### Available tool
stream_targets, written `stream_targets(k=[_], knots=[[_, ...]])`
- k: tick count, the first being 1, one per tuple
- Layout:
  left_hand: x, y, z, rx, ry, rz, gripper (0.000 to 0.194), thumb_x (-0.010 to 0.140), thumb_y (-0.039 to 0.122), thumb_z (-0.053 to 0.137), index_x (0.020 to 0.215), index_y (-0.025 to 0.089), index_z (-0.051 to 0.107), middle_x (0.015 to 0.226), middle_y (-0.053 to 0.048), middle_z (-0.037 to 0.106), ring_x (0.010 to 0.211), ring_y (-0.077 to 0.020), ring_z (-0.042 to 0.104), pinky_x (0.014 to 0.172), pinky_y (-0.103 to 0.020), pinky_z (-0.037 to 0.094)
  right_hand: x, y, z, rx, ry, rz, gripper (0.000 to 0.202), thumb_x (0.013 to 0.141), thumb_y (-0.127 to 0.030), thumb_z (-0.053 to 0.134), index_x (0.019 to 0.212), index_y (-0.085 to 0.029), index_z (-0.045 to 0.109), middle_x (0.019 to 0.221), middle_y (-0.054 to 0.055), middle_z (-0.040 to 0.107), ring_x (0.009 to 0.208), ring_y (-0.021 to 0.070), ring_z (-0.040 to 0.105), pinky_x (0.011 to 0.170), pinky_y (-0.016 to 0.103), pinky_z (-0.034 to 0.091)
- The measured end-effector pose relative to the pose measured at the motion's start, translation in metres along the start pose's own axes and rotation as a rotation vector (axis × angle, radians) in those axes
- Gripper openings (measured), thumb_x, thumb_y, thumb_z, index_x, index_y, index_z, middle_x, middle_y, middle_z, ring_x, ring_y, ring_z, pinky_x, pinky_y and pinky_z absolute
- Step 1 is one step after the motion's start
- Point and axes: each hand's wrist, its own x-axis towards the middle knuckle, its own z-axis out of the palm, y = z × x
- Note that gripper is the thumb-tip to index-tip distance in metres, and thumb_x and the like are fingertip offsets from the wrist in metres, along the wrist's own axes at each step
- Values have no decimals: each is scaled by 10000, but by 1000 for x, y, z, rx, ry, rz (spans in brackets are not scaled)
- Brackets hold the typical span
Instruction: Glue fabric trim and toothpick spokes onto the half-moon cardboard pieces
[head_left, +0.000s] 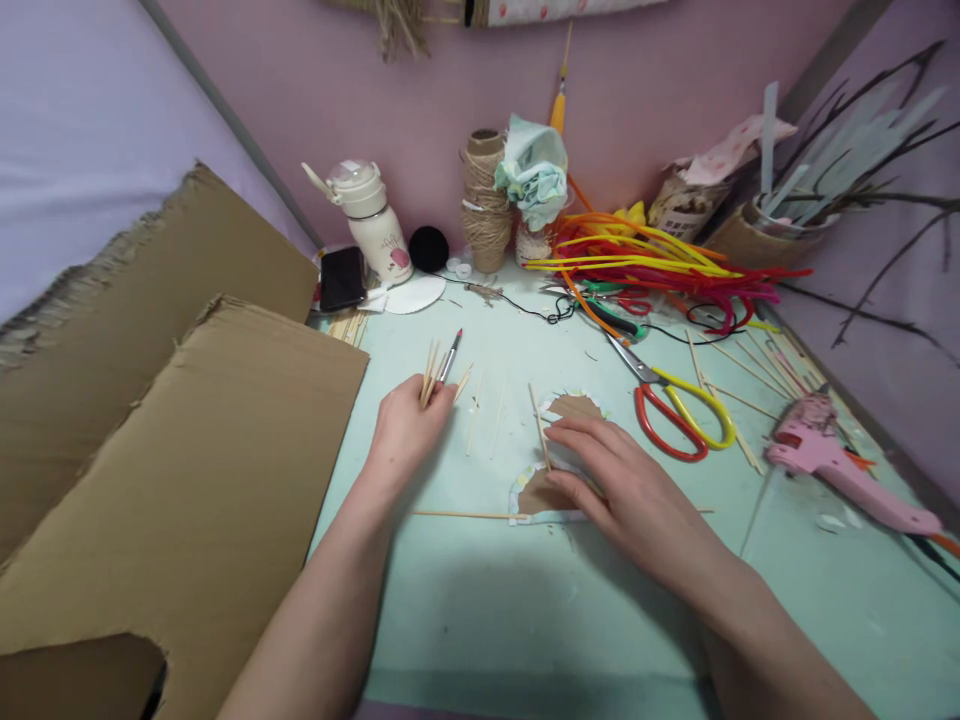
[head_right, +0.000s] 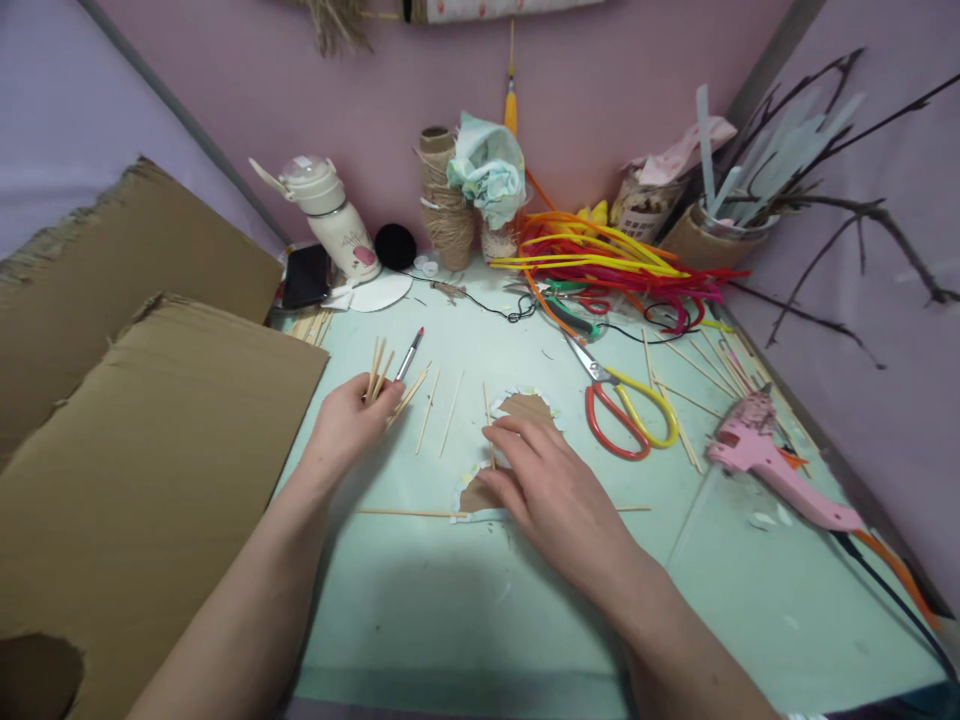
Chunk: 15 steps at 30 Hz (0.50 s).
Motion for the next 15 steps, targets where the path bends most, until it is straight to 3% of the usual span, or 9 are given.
stream_targets(k=[4, 6, 11, 15], knots=[[-11, 13, 8, -801, -293, -117, 229, 915, 369, 467, 879, 172, 579, 660, 27, 492, 479, -73, 277, 463, -218, 207, -1, -1, 0, 20, 43, -1, 282, 972, -326, 497, 1198, -198, 607, 1228, 115, 657, 1154, 274, 619, 954, 476, 534], [-20, 18, 18, -1045, -441, -157, 157, 901, 315, 531, 897, 162, 564, 643, 31, 495, 470, -55, 277, 455, -192, 205, -1, -1, 0, 60, 69, 9, 267, 971, -324, 506, 1181, -197, 612, 1209, 107, 667, 1145, 262, 620, 959, 452, 527], [-47, 20, 44, -1215, -834, -198, 242, 889, 397, 637, 968, 179, 567, 640, 33, 549, 479, -55, 426, 493, -183, 339, 0, -3, -4, 285, 118, 182, 258, 961, -377, 523, 1117, -215, 648, 1100, 84, 700, 1014, 220, 657, 852, 360, 541], [-61, 16, 58, -1175, -992, -216, 299, 849, 422, 696, 947, 166, 575, 629, 22, 598, 480, -67, 506, 489, -184, 380, 5, -3, -7, 512, 121, 347, 277, 929, -410, 521, 1024, -200, 675, 950, 59, 710, 833, 186, 664, 719, 307, 528]])
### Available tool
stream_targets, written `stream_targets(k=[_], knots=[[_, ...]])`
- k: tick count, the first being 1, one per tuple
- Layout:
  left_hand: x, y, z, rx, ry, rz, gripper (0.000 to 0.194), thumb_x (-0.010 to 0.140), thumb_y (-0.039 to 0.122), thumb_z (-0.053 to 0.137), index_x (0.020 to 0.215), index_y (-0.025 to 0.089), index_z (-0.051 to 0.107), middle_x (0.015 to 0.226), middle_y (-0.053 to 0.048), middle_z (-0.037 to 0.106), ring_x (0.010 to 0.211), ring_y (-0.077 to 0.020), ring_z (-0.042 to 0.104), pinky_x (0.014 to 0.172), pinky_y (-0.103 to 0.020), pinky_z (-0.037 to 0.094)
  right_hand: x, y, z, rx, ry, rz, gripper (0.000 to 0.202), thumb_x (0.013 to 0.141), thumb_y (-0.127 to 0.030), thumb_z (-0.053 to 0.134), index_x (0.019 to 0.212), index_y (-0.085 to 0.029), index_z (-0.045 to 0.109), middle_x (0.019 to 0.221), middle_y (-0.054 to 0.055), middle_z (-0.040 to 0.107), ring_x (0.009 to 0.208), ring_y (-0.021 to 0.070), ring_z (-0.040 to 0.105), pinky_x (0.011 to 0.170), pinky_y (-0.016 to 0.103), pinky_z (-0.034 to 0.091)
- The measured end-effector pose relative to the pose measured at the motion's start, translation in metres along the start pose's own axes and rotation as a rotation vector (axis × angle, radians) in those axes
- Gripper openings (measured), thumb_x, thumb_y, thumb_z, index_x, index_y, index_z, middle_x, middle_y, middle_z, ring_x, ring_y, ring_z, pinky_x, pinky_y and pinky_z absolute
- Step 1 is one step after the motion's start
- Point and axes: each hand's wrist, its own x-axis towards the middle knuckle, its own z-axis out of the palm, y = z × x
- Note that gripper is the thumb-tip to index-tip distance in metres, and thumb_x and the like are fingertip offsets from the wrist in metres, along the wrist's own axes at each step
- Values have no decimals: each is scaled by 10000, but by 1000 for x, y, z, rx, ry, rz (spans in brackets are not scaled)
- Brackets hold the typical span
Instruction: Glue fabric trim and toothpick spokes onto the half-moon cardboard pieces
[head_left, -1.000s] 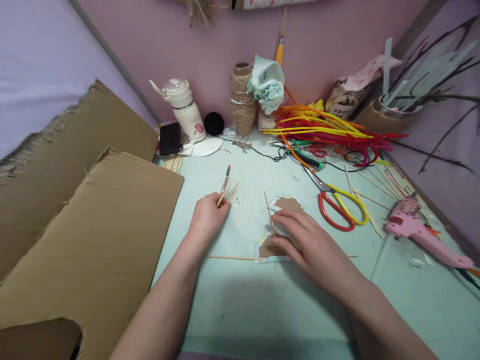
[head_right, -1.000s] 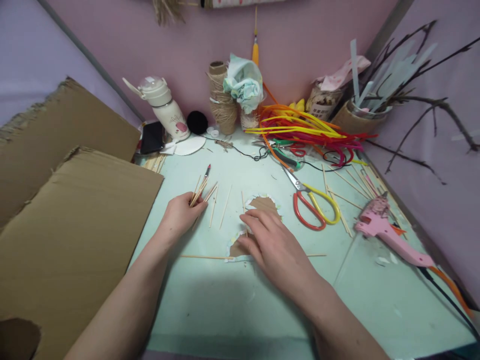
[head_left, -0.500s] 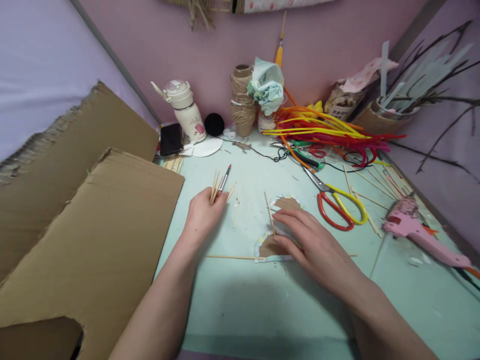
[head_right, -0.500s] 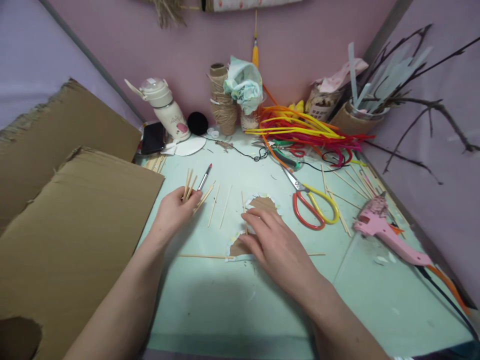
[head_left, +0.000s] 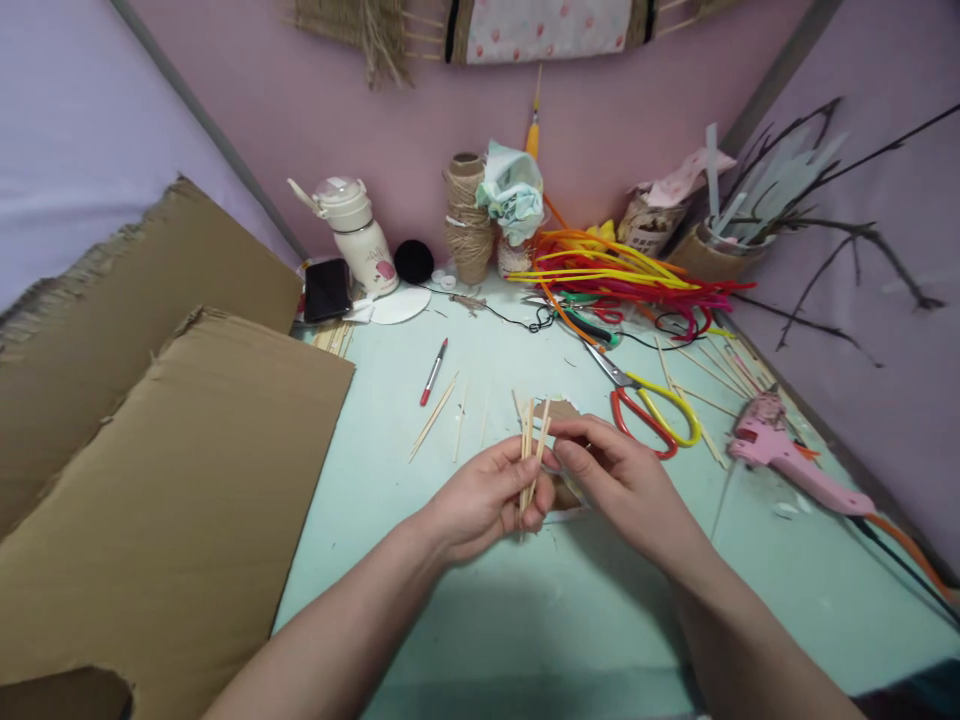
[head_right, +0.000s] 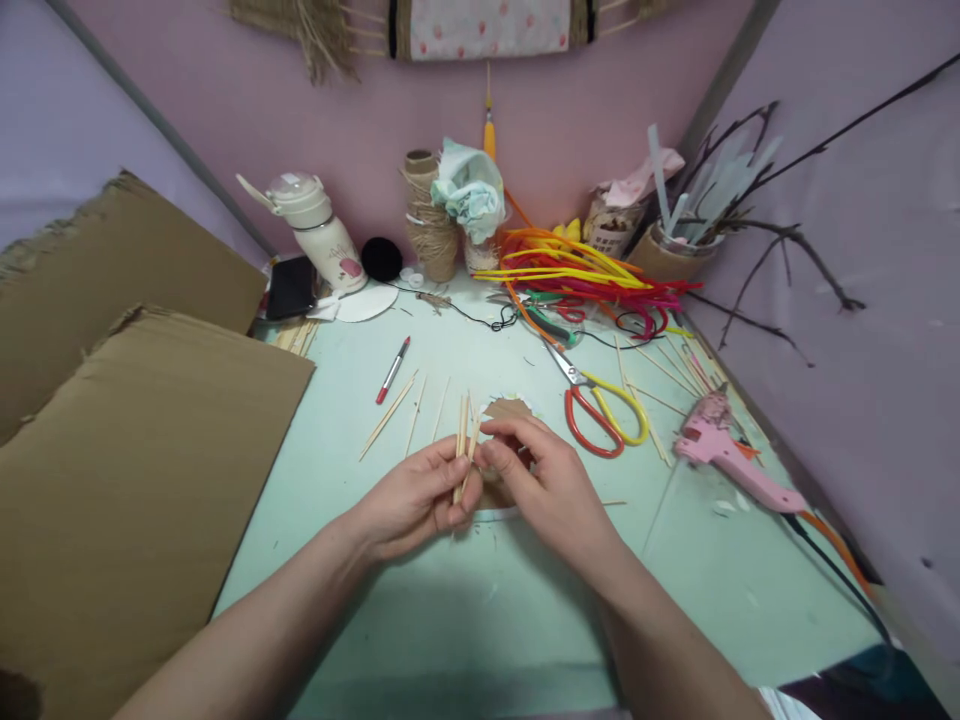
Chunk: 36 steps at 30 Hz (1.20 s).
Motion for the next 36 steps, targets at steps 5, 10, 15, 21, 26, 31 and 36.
stream_targets(k=[5, 10, 15, 21, 26, 31, 36], knots=[[2, -8, 4, 45, 24, -59, 381, 791, 462, 751, 913, 137, 596, 730, -41, 691, 605, -117, 657, 601, -224, 487, 4, 5, 3, 228, -81, 172, 287, 833, -470, 625, 785, -187, 619, 676, -12, 609, 612, 130, 550, 575, 255, 455], [2, -4, 9, 66, 87, -66, 442, 733, 497, 790, 903, 125, 622, 855, -83, 734, 724, -154, 708, 743, -303, 545, 7, 9, 5, 248, -72, 235, 304, 773, -468, 666, 697, -180, 608, 616, -28, 561, 576, 111, 485, 540, 240, 389], [1, -3, 9, 74, 87, -73, 418, 754, 470, 777, 919, 115, 630, 898, -102, 738, 733, -155, 713, 743, -305, 552, 8, 6, 5, 204, -62, 242, 292, 773, -448, 644, 677, -174, 615, 612, -21, 553, 597, 119, 490, 571, 257, 402], [0, -5, 7, 81, 46, -66, 395, 760, 457, 771, 898, 133, 593, 754, -40, 703, 617, -143, 694, 625, -264, 542, 8, 9, 8, 327, 8, 160, 494, 755, -382, 703, 1196, -206, 566, 963, 36, 631, 755, 148, 603, 643, 285, 516], [0, -6, 6, 51, 23, -76, 395, 761, 447, 773, 889, 134, 568, 741, -35, 690, 611, -144, 692, 619, -260, 542, 6, 9, 6, 208, -40, 96, 339, 812, -365, 663, 1110, -203, 653, 1063, 79, 670, 865, 177, 625, 733, 321, 532], [1, -5, 5, 54, 42, -52, 403, 747, 434, 780, 922, 143, 563, 702, -1, 656, 581, -119, 655, 675, -301, 553, 7, 12, 5, 183, -11, 87, 367, 839, -404, 648, 1142, -197, 666, 1024, 72, 688, 856, 181, 633, 762, 331, 527], [0, -3, 9, 182, 52, -11, 402, 770, 475, 742, 921, 151, 560, 684, 20, 617, 557, -89, 599, 654, -275, 522, 6, 11, 3, 283, -116, 143, 441, 850, -453, 640, 1200, -185, 643, 845, 34, 660, 794, 178, 636, 732, 331, 538]])
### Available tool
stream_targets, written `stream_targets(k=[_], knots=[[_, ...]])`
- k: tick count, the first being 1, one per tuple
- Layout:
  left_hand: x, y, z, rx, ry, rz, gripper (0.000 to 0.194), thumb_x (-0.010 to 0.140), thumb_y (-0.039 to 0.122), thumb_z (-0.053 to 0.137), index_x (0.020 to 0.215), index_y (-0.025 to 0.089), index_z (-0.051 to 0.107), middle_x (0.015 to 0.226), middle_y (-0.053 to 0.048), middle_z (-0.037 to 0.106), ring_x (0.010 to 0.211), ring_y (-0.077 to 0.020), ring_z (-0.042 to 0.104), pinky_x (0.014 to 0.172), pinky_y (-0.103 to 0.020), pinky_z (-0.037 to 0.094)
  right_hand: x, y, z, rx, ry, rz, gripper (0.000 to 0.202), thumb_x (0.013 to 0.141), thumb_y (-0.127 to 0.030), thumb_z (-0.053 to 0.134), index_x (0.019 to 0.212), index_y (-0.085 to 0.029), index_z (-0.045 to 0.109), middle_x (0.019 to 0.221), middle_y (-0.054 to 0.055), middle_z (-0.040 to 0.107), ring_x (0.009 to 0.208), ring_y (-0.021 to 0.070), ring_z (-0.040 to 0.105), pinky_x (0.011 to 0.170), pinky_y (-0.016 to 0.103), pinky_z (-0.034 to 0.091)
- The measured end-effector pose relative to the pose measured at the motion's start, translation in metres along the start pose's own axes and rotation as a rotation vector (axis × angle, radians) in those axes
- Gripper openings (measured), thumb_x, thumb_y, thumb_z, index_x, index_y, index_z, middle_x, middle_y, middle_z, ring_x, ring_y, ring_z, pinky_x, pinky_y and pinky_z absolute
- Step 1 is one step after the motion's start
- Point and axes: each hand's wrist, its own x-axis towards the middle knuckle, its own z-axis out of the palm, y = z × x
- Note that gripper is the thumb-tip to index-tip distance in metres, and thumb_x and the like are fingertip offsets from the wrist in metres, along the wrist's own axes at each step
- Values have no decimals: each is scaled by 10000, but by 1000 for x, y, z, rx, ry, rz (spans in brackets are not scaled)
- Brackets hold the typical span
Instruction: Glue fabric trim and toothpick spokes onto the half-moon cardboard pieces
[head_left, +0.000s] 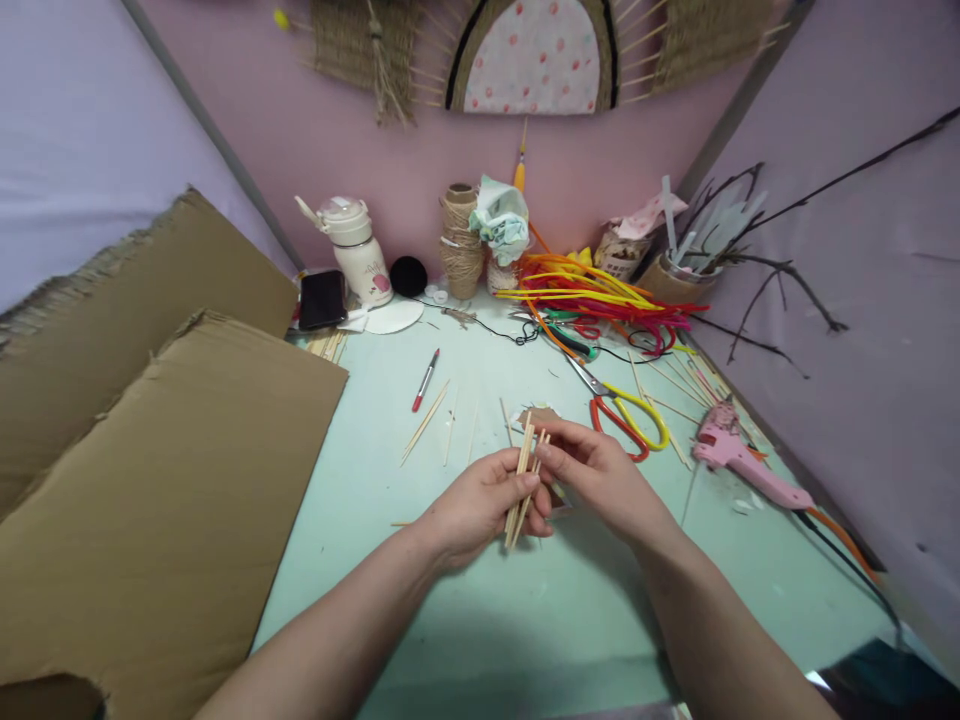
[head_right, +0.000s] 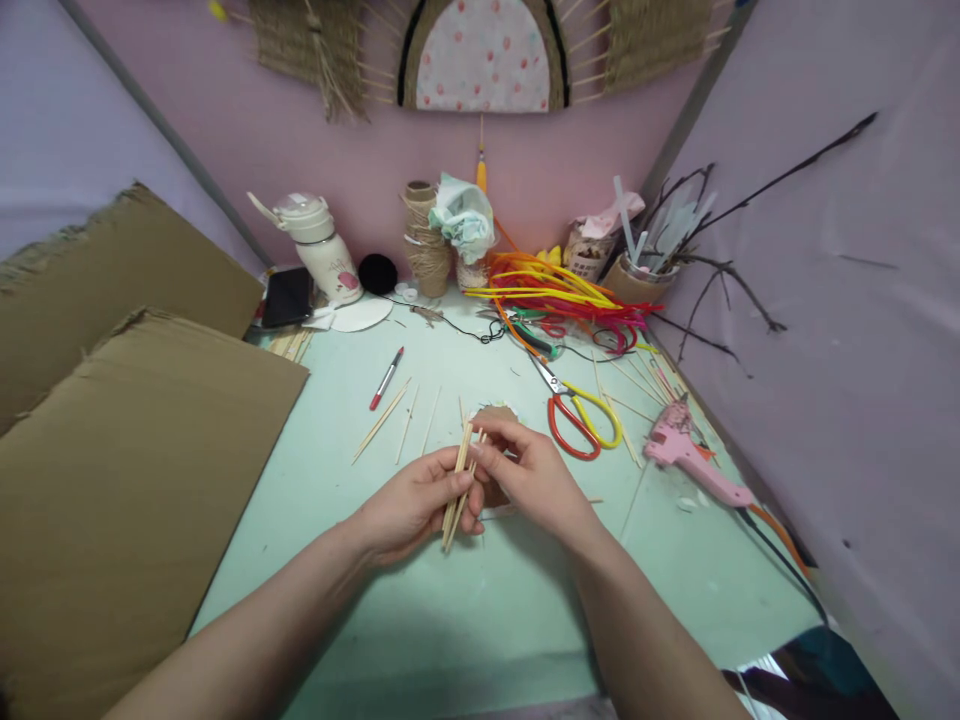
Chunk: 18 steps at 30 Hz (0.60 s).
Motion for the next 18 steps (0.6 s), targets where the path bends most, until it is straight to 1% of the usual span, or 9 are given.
stream_targets(k=[2, 4, 5, 8, 12, 14, 15, 16, 18], knots=[[0, 0, 2, 35, -10, 14, 411, 767, 494, 738, 899, 154, 548, 690, 17, 615, 560, -88, 592, 648, -269, 512, -2, -3, 1, 29, 14, -50, 458, 850, -429, 646, 1253, -215, 612, 967, 53, 650, 866, 185, 643, 719, 322, 550], [0, -1, 3, 54, -21, 28, 418, 760, 505, 740, 875, 157, 540, 698, 13, 613, 568, -91, 592, 644, -264, 505, -5, -6, 3, -1, 60, -185, 408, 865, -376, 637, 1255, -258, 612, 1146, 76, 605, 1003, 196, 627, 752, 313, 558], [0, -2, 4, 57, -27, 36, 421, 757, 510, 741, 863, 158, 537, 699, 13, 608, 571, -91, 588, 650, -267, 507, -6, -7, 3, -42, 63, -256, 345, 878, -351, 624, 1213, -267, 639, 1184, 79, 590, 1056, 201, 612, 776, 311, 558], [0, -1, 4, 66, -32, 53, 413, 763, 515, 728, 838, 162, 525, 688, 28, 575, 560, -79, 547, 660, -272, 508, -7, -8, 5, -153, 20, -366, 211, 910, -303, 595, 1094, -259, 687, 1162, 81, 612, 1111, 206, 592, 816, 311, 552], [-6, 12, 0, 162, -5, 97, 318, 856, 477, 611, 901, 177, 517, 675, 52, 512, 506, -63, 415, 542, -219, 397, -6, -7, 4, -89, 108, -361, 329, 899, -302, 625, 1225, -263, 612, 1157, 75, 623, 1017, 182, 621, 787, 309, 563], [-13, 22, 0, 352, 60, 177, 252, 927, 431, 499, 953, 183, 536, 694, 45, 502, 524, -79, 389, 522, -219, 344, -6, -9, 1, -50, 186, -370, 313, 891, -312, 636, 1198, -251, 619, 1095, 65, 647, 971, 179, 632, 792, 320, 563], [-17, 25, 2, 506, 123, 236, 236, 956, 392, 443, 988, 187, 554, 718, 32, 518, 565, -96, 418, 548, -229, 356, -7, -11, 0, -40, 231, -369, 281, 894, -317, 633, 1166, -246, 630, 1062, 60, 659, 955, 179, 638, 799, 326, 562], [-21, 25, 5, 690, 188, 304, 232, 973, 347, 404, 1012, 192, 572, 753, 14, 546, 637, -117, 471, 605, -243, 386, -10, -13, -3, -39, 277, -362, 252, 899, -321, 626, 1138, -244, 639, 1042, 55, 667, 943, 180, 643, 807, 333, 560], [-28, 15, 16, 1043, 227, 387, 251, 969, 231, 362, 1062, 205, 594, 901, -35, 624, 833, -173, 559, 774, -300, 439, -19, -17, -9, -62, 375, -343, 215, 910, -321, 613, 1108, -246, 652, 1024, 50, 679, 931, 183, 649, 818, 346, 556]])
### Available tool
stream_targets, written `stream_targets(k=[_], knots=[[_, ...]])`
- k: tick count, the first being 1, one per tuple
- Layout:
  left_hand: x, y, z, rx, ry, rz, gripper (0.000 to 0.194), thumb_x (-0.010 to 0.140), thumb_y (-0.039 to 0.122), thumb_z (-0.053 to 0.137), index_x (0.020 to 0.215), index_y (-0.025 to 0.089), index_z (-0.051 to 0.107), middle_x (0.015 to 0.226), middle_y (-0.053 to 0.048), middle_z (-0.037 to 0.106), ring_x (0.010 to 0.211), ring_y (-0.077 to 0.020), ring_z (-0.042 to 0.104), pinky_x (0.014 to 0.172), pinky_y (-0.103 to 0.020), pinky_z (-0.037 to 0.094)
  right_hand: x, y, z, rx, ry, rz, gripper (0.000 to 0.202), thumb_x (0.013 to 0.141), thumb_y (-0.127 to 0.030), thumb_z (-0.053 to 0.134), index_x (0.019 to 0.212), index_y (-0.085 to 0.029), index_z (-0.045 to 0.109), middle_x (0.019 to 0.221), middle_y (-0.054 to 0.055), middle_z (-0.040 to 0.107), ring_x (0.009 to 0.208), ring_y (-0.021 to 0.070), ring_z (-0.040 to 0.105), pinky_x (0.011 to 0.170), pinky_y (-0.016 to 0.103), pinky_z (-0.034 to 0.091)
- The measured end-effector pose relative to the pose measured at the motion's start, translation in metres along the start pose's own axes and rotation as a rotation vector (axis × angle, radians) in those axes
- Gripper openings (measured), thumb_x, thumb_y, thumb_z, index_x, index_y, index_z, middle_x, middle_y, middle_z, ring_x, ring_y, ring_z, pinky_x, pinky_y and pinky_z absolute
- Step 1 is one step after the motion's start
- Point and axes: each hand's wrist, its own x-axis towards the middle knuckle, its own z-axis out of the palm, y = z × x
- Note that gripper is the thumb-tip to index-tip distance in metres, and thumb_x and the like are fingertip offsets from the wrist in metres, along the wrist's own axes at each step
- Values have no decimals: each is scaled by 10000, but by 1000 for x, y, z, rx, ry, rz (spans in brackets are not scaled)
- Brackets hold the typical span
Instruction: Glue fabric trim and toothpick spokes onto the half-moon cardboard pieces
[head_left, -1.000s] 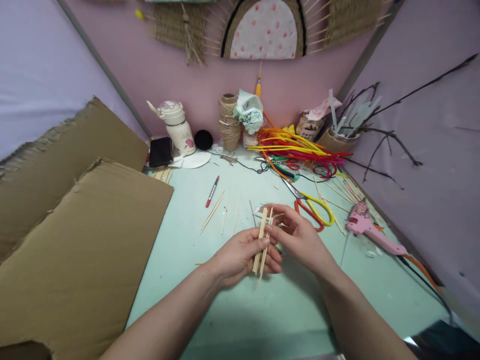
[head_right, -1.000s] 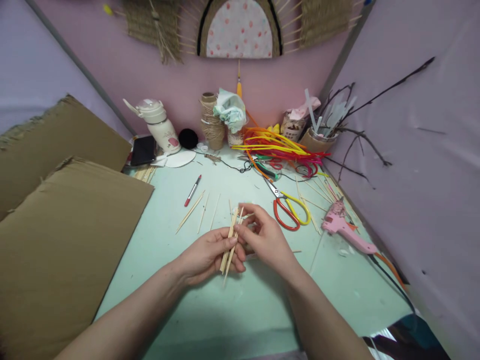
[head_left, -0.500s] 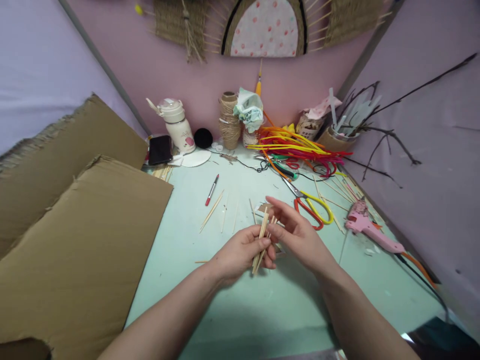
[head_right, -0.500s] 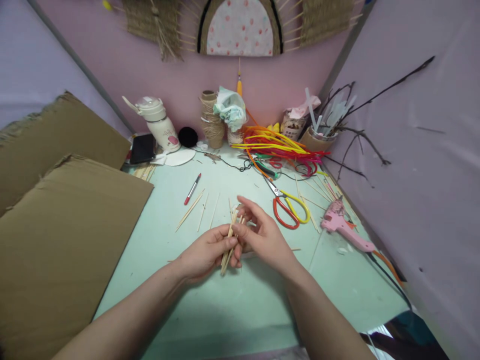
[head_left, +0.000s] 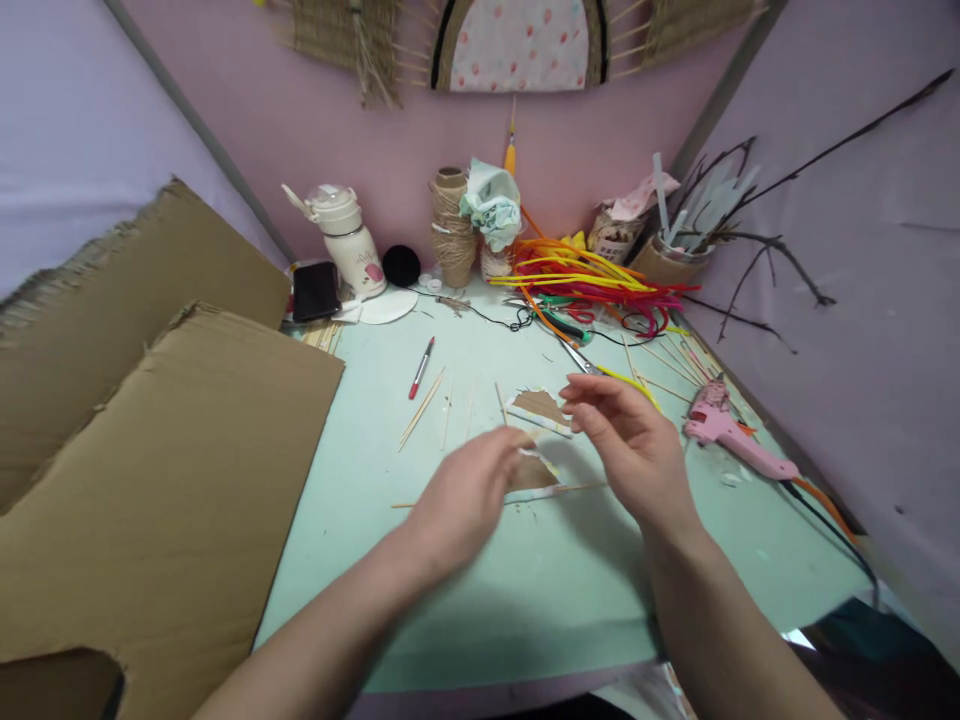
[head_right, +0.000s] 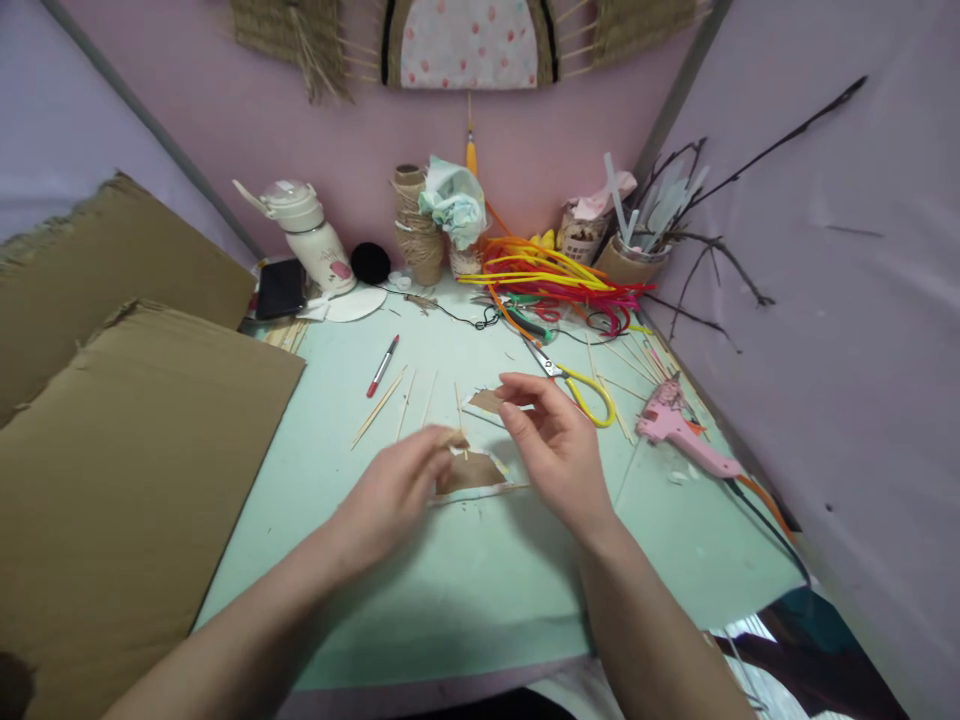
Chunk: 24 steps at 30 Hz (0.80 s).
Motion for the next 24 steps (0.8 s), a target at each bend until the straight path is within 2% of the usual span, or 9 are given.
stream_targets(k=[2, 4, 6, 8, 11, 14, 17, 20, 24], knots=[[-14, 3, 22, 317, -166, 110, 255, 925, 146, 400, 1064, 203, 605, 997, -68, 645, 933, -220, 579, 821, -340, 463, -9, -6, -13, -75, 71, -8, 200, 917, -319, 604, 1096, -251, 662, 1007, 50, 687, 909, 187, 653, 831, 363, 551], [-27, 1, 49, 641, -338, 175, 209, 843, 76, 464, 959, 174, 607, 899, -83, 632, 837, -239, 590, 698, -333, 485, -21, -9, -31, -181, 115, -27, 187, 913, -325, 607, 1072, -253, 676, 974, 51, 693, 887, 196, 656, 840, 381, 545], [-37, -4, 71, 819, -331, 245, 201, 825, 45, 474, 926, 176, 586, 857, -76, 609, 801, -234, 589, 638, -317, 488, -32, -7, -52, -298, 146, -37, 174, 900, -340, 621, 1037, -259, 688, 968, 52, 698, 883, 205, 661, 849, 383, 536], [-43, -10, 83, 922, -236, 302, 227, 832, 32, 461, 974, 167, 577, 849, -70, 589, 776, -228, 582, 620, -321, 493, -38, -2, -78, -427, 176, -24, 174, 887, -364, 629, 1015, -266, 695, 990, 53, 706, 876, 208, 670, 858, 374, 526], [-43, -16, 88, 988, -116, 357, 294, 856, 27, 434, 1102, 124, 561, 881, -77, 581, 768, -217, 569, 637, -333, 497, -37, 17, -122, -769, 243, 54, 260, 881, -447, 589, 1015, -251, 697, 973, 84, 717, 845, 239, 675, 823, 383, 521], [-41, -19, 89, 997, -11, 368, 378, 875, 13, 416, 1233, 87, 513, 899, -86, 588, 778, -213, 564, 674, -348, 493, -30, 45, -165, -1151, 71, 116, 473, 863, -531, 503, 1122, -170, 666, 1120, 186, 683, 1026, 362, 628, 877, 478, 480], [-40, -23, 89, 963, 73, 390, 394, 891, 8, 409, 1268, 77, 499, 935, -109, 609, 824, -225, 574, 730, -380, 491, -25, 73, -194, -1320, -8, 147, 559, 843, -529, 493, 1192, -114, 631, 1193, 229, 646, 1085, 395, 593, 908, 484, 453], [-40, -26, 88, 912, 92, 421, 392, 912, 17, 394, 1286, 77, 495, 998, -139, 627, 904, -237, 580, 806, -410, 487, -21, 89, -202, -1341, -51, 148, 533, 860, -498, 500, 1201, -106, 621, 1169, 248, 651, 1055, 379, 603, 876, 464, 459], [-40, -28, 80, 869, 82, 466, 324, 917, 16, 406, 1193, 93, 556, 980, -128, 637, 882, -225, 583, 788, -377, 493, -19, 90, -193, -1309, -98, 134, 493, 874, -459, 515, 1188, -94, 624, 1161, 252, 657, 1064, 383, 600, 913, 470, 440]])
